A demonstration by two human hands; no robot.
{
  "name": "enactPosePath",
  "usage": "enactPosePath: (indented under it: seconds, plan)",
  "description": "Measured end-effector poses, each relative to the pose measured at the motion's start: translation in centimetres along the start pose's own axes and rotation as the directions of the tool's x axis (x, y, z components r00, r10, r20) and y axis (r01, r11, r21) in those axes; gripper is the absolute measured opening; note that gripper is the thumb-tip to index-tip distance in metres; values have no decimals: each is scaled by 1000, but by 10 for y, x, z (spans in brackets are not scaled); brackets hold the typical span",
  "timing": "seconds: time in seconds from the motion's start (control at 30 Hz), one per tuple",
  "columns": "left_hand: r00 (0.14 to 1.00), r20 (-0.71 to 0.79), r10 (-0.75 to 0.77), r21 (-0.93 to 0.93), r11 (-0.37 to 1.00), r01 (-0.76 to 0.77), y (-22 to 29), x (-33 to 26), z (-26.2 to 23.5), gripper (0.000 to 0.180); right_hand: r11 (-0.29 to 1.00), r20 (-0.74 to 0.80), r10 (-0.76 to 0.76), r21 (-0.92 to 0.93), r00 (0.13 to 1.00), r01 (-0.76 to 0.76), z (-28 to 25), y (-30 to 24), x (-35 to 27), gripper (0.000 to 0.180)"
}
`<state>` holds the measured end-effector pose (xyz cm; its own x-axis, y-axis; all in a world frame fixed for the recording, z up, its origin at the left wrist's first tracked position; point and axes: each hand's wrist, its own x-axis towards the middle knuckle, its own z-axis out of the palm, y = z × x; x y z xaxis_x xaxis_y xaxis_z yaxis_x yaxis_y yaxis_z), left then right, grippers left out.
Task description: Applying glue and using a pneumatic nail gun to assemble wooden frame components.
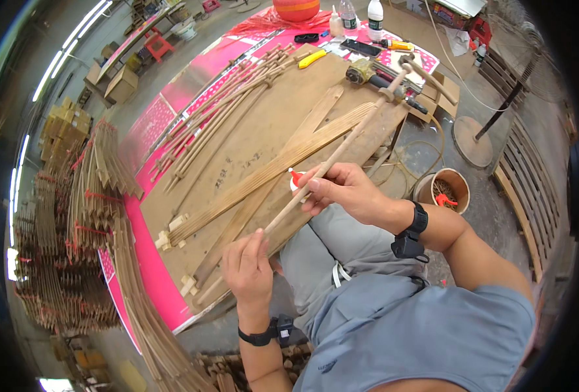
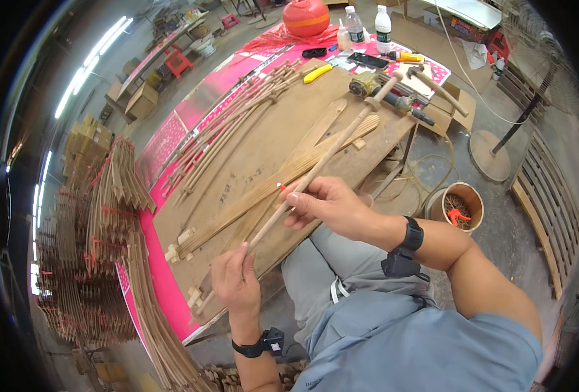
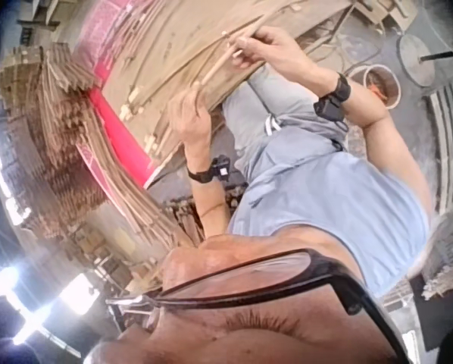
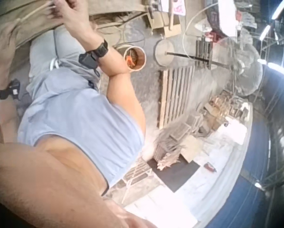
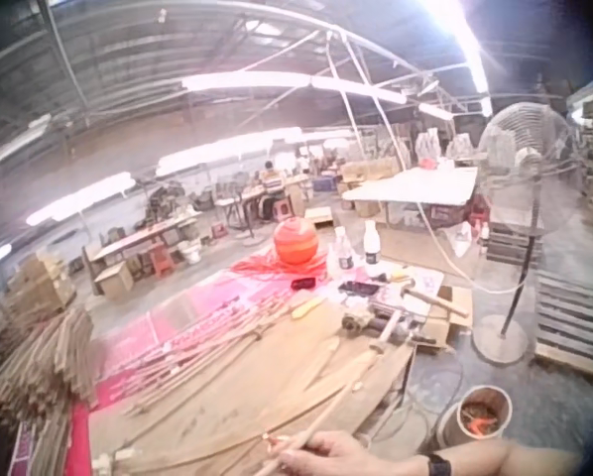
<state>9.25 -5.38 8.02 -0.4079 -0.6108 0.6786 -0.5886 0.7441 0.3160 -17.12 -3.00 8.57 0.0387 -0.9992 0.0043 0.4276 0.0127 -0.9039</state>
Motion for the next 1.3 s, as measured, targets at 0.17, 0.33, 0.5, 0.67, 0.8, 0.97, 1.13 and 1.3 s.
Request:
enactPosePath:
  seconds: [0.17,0.33,0.5,0.67,0.8,0.97,1.13,1.3]
  plan:
    - [962,-272,-5,260,962,79,-29,24,-5,26,981,42,-191,-26,981,192,-23,8,9,35]
    - [932,-287,-223,167,946,278,-84,18,13,20,374,149,-539,-840,829,393,-74,50,39,78]
    - [964,-68,-256,213,940,265,-111,-9,64,15,458,232,-287,-819,929,346,-83,91,56,85]
    - [978,30,-205,142,970,199,-108,-9,107,18,433,308,-192,-826,932,362,-84,95,72,67]
    - [977,49,-208,149,969,199,-108,-11,129,19,442,291,-242,-816,926,372,-82,94,70,63]
    - [982,-19,-188,133,973,188,-106,-14,136,19,437,307,-292,-799,906,412,-84,93,71,59]
    - [989,-17,-144,131,981,145,-107,-5,142,20,422,294,-286,-816,912,396,-80,92,71,59]
    - [988,-4,-155,116,981,155,-103,2,150,20,420,283,-300,-818,911,392,-81,96,71,60]
